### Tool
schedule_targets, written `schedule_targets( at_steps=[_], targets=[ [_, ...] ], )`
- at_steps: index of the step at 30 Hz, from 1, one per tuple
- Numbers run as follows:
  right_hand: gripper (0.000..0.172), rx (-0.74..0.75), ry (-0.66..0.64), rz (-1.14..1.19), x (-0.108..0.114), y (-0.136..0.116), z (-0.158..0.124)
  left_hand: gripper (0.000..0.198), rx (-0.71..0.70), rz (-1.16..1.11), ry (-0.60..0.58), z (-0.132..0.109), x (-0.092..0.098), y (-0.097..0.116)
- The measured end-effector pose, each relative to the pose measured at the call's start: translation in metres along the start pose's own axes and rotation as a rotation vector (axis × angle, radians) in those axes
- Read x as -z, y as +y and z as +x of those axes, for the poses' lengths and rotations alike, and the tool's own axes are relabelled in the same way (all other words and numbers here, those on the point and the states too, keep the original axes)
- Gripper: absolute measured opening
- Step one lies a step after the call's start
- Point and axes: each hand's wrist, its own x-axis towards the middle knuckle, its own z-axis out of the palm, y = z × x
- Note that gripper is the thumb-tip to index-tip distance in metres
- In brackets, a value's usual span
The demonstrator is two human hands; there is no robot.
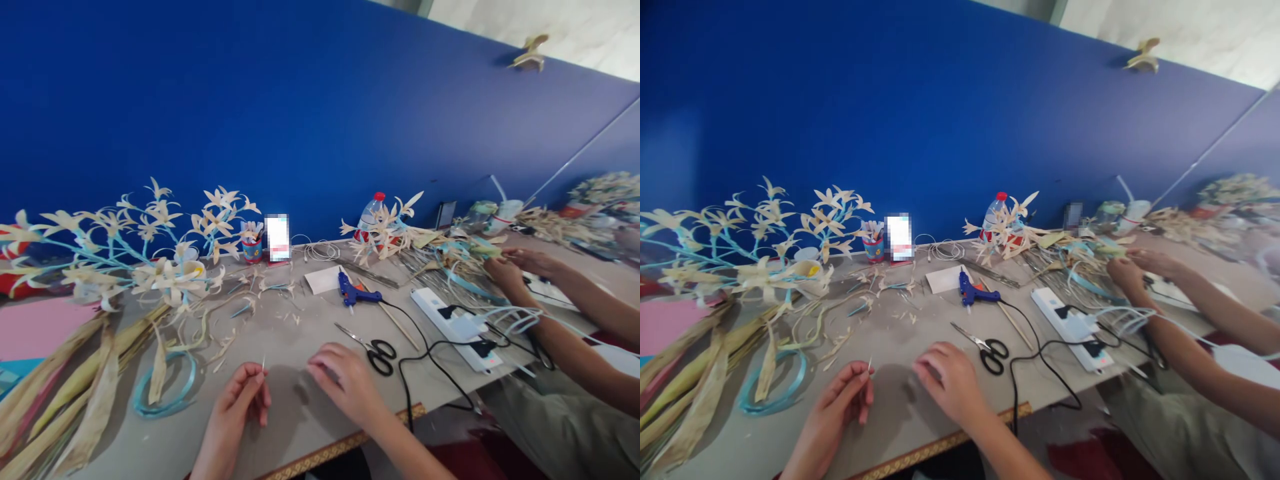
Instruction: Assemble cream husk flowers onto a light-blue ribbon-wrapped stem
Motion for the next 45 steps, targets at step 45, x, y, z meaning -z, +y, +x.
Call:
schedule_targets(
  at_steps=[45],
  targets=[
    [0.033,-0.335,-0.054,1.11,-0.053,-0.035,0.037,0.028,-0.036,0.077,-0.152,-0.002,-0.007,-0.012]
  ],
)
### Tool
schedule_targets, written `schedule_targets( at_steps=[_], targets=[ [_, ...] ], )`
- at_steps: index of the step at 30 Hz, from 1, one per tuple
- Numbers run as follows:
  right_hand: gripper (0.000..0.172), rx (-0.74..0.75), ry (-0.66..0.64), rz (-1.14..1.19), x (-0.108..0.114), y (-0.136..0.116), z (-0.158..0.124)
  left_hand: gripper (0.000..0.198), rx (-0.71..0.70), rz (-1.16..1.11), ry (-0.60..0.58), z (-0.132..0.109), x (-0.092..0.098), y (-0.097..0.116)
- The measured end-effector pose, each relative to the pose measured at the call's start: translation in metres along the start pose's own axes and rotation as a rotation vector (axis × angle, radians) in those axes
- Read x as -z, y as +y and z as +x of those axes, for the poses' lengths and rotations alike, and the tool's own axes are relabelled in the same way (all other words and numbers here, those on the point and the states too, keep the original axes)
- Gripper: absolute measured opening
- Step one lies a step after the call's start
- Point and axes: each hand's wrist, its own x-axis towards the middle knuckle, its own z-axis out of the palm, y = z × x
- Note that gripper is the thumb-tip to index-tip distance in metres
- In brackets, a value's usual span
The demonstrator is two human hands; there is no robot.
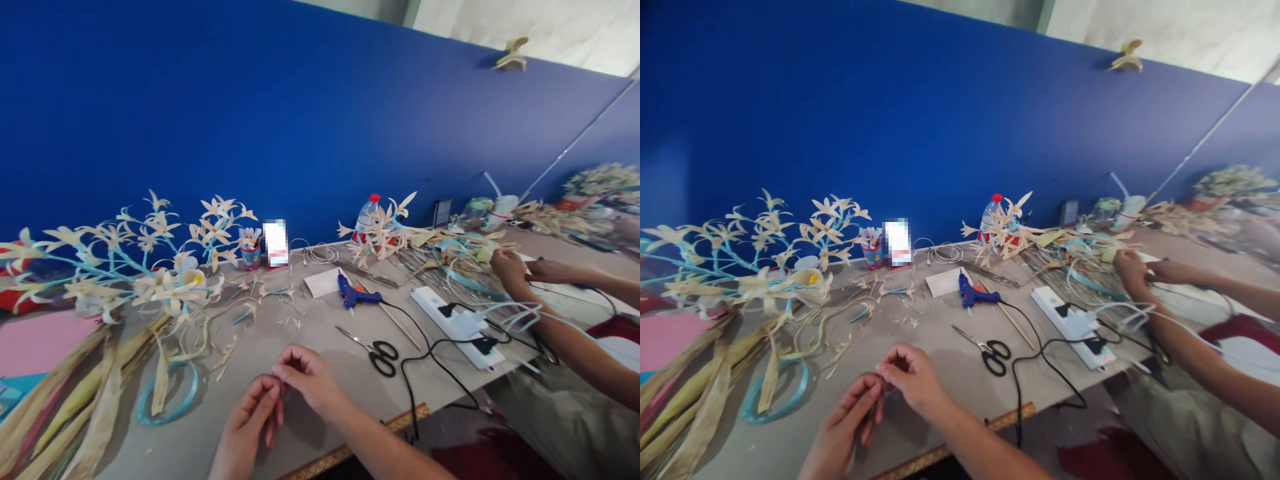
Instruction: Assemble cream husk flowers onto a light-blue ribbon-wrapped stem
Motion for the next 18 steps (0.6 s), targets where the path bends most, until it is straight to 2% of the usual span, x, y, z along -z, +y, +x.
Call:
schedule_targets(
  at_steps=[6,11,15,18],
  targets=[
    [0.032,0.033,0.027,-0.045,0.004,-0.005,0.001,0.033,0.044,-0.028,-0.03,-0.002,-0.005,-0.002],
    [0.033,0.087,0.015,-0.232,0.005,-0.006,0.003,0.034,0.043,-0.039,0.057,-0.004,-0.006,0.004],
    [0.034,0.098,-0.009,-0.229,0.005,-0.002,0.005,0.035,0.037,-0.014,0.068,-0.005,-0.006,0.009],
    [0.035,0.119,0.028,-0.196,0.006,0.003,0.008,0.034,0.043,0.003,0.042,-0.004,-0.004,0.01]
  ],
)
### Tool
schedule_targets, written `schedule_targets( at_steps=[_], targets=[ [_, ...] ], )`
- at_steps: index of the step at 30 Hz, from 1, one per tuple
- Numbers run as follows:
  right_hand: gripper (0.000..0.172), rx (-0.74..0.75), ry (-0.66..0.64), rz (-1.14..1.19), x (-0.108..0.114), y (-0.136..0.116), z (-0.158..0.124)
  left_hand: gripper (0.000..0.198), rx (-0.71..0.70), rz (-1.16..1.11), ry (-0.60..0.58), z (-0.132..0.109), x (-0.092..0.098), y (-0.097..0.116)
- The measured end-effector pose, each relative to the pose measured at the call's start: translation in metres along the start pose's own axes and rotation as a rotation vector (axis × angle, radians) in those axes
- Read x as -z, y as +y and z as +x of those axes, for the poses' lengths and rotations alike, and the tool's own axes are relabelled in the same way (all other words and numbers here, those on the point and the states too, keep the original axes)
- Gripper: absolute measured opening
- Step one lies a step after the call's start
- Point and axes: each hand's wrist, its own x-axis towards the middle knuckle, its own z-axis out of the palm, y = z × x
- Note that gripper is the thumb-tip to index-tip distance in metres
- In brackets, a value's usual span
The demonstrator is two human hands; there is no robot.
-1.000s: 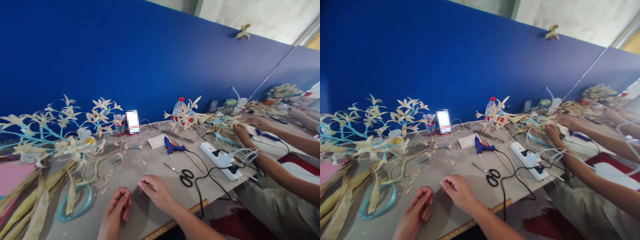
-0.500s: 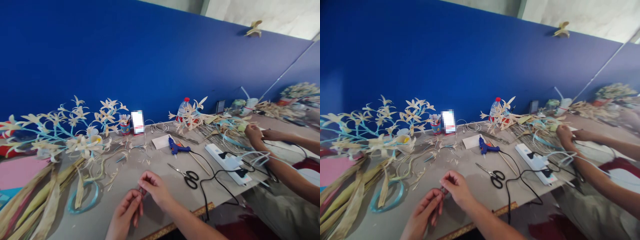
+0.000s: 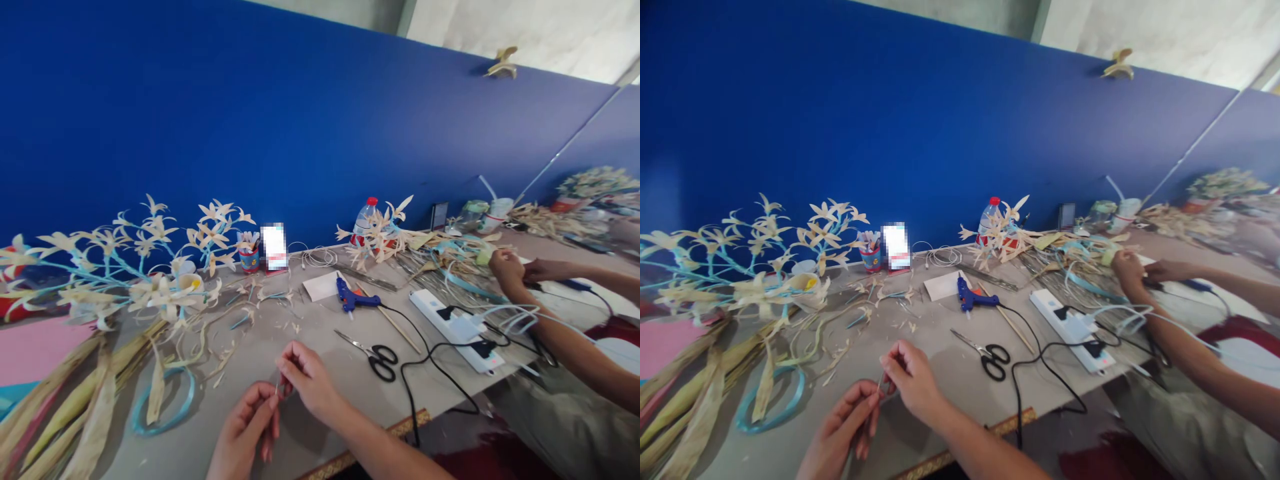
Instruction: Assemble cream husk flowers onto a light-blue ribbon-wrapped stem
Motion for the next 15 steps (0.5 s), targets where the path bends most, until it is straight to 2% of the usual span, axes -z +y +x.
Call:
schedule_targets(
  at_steps=[5,9,12,15],
  targets=[
    [0.037,-0.029,0.061,-0.024,0.011,0.0,0.001,0.028,-0.054,-0.027,0.014,0.005,0.001,0.006],
    [0.041,0.108,-0.012,-0.285,0.029,-0.009,-0.001,0.024,-0.116,-0.033,0.014,0.012,-0.001,0.011],
    [0.025,0.169,-0.026,-0.457,0.046,-0.013,-0.002,0.023,-0.124,-0.073,0.023,0.017,0.0,0.01],
    [0.018,0.093,-0.005,-0.558,0.06,-0.012,-0.002,0.021,-0.112,-0.132,0.039,0.019,0.002,0.007]
  ],
)
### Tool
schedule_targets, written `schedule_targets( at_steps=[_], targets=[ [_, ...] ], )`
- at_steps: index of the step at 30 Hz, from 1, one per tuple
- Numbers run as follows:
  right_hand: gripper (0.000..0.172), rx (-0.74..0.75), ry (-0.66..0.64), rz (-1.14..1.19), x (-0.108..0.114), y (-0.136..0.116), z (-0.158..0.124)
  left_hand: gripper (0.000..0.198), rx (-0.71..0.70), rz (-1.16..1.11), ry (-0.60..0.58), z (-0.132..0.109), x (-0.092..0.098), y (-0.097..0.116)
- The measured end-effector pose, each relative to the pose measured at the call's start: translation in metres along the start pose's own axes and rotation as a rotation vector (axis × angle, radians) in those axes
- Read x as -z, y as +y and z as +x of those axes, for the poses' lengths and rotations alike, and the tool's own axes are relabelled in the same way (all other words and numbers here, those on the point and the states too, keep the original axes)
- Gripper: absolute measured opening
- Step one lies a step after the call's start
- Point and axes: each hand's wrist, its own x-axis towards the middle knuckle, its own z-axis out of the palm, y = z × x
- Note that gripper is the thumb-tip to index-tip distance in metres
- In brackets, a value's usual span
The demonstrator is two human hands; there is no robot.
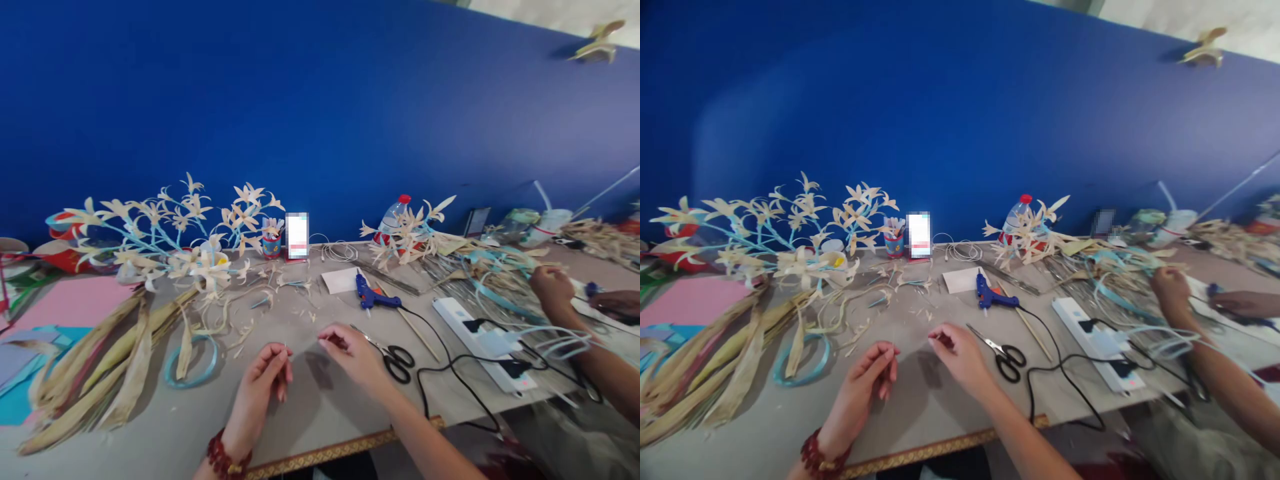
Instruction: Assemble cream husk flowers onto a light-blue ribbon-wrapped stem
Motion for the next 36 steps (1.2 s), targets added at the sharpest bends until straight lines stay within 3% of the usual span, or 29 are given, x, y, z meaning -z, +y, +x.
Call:
schedule_targets(
  at_steps=[6,16,19,23,27,30,36],
  targets=[
    [0.017,0.006,-0.048,-0.15,0.01,0.001,0.006,0.023,0.005,-0.049,0.027,0.0,0.004,-0.001],
    [0.012,0.114,-0.094,-0.307,0.003,-0.006,0.014,0.02,0.013,-0.105,0.048,0.0,0.009,-0.001],
    [0.014,0.095,-0.047,-0.466,0.023,0.005,0.023,0.022,0.019,-0.12,0.052,0.001,0.011,-0.003],
    [0.021,0.01,0.097,-0.66,0.078,0.023,0.034,0.029,0.042,-0.127,0.074,0.001,0.011,-0.005],
    [0.045,-0.047,0.157,-0.83,0.124,0.047,0.04,0.035,0.055,-0.082,0.108,0.0,0.009,-0.006],
    [0.057,-0.039,0.081,-0.895,0.137,0.064,0.045,0.035,0.053,-0.058,0.12,0.0,0.008,-0.006],
    [0.056,-0.015,0.044,-0.989,0.132,0.076,0.053,0.041,0.055,-0.085,0.102,0.003,0.01,-0.008]
  ],
)
